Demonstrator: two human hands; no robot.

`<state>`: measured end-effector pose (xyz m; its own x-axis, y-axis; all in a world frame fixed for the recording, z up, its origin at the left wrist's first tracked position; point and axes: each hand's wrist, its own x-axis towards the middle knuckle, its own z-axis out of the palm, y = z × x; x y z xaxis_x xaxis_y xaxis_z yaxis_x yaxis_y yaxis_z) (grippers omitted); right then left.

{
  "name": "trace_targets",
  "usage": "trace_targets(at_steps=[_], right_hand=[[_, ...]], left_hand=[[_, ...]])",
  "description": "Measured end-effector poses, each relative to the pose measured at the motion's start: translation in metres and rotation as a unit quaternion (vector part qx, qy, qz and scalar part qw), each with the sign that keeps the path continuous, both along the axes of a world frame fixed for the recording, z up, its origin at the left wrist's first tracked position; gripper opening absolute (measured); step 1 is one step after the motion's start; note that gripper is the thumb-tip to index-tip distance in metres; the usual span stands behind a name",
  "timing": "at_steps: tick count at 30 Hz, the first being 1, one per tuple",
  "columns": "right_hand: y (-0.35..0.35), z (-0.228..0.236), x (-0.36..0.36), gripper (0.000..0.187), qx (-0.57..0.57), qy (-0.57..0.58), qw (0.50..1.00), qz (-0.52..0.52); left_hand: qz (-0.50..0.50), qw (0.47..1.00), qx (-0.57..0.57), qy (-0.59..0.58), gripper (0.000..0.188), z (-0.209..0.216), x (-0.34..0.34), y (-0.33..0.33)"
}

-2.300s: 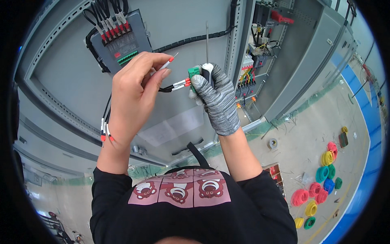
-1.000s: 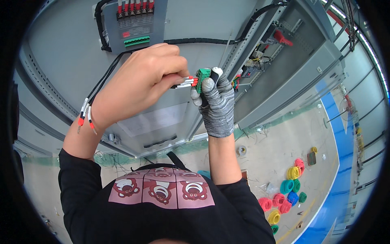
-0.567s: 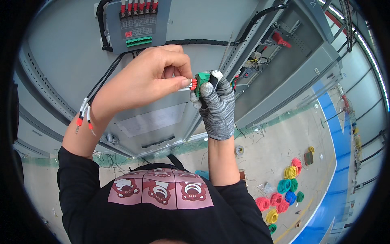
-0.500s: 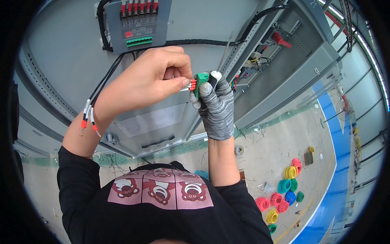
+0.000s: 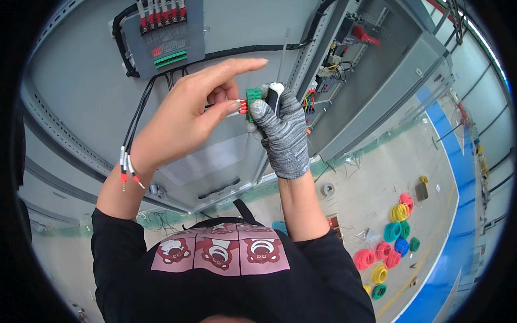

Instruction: The person connects black wires to a green terminal block using a screwdriver. They insert each wire into a terminal and tighten the screw to secure it, repeating this for several wires.

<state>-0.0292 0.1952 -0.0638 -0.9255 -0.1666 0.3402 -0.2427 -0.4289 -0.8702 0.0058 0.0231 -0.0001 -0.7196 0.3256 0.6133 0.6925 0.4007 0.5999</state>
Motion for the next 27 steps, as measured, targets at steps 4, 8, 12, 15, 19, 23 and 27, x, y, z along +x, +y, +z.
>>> trace_targets(at_steps=[4,8,12,15,19,23,27], right_hand=[[0.002,0.006,0.002,0.04,0.021,0.009,1.0,-0.003],[0.001,0.006,0.005,0.03,-0.018,0.009,1.0,-0.006],[-0.007,0.001,0.004,0.019,-0.078,-0.022,0.997,-0.01],[-0.003,0.003,0.005,0.015,-0.048,-0.03,0.998,-0.003],[-0.004,0.0,0.003,0.014,-0.078,-0.051,0.995,0.028],[-0.009,0.0,0.004,0.013,-0.108,-0.052,0.993,0.009],[-0.014,-0.001,0.007,0.014,-0.128,-0.056,0.99,-0.013]], left_hand=[[-0.083,0.994,-0.067,0.002,0.046,0.006,-0.013,-0.009],[-0.09,0.991,-0.094,0.02,0.046,0.017,-0.014,-0.006],[-0.047,0.994,-0.093,0.041,0.04,0.02,-0.011,-0.004],[-0.011,0.989,-0.131,0.065,0.035,0.02,-0.01,-0.006],[0.058,0.987,-0.046,0.144,0.023,-0.002,-0.01,0.002],[0.194,0.915,-0.097,0.341,0.019,-0.02,-0.005,0.013],[0.208,0.898,-0.013,0.389,0.02,-0.044,-0.011,0.021]])
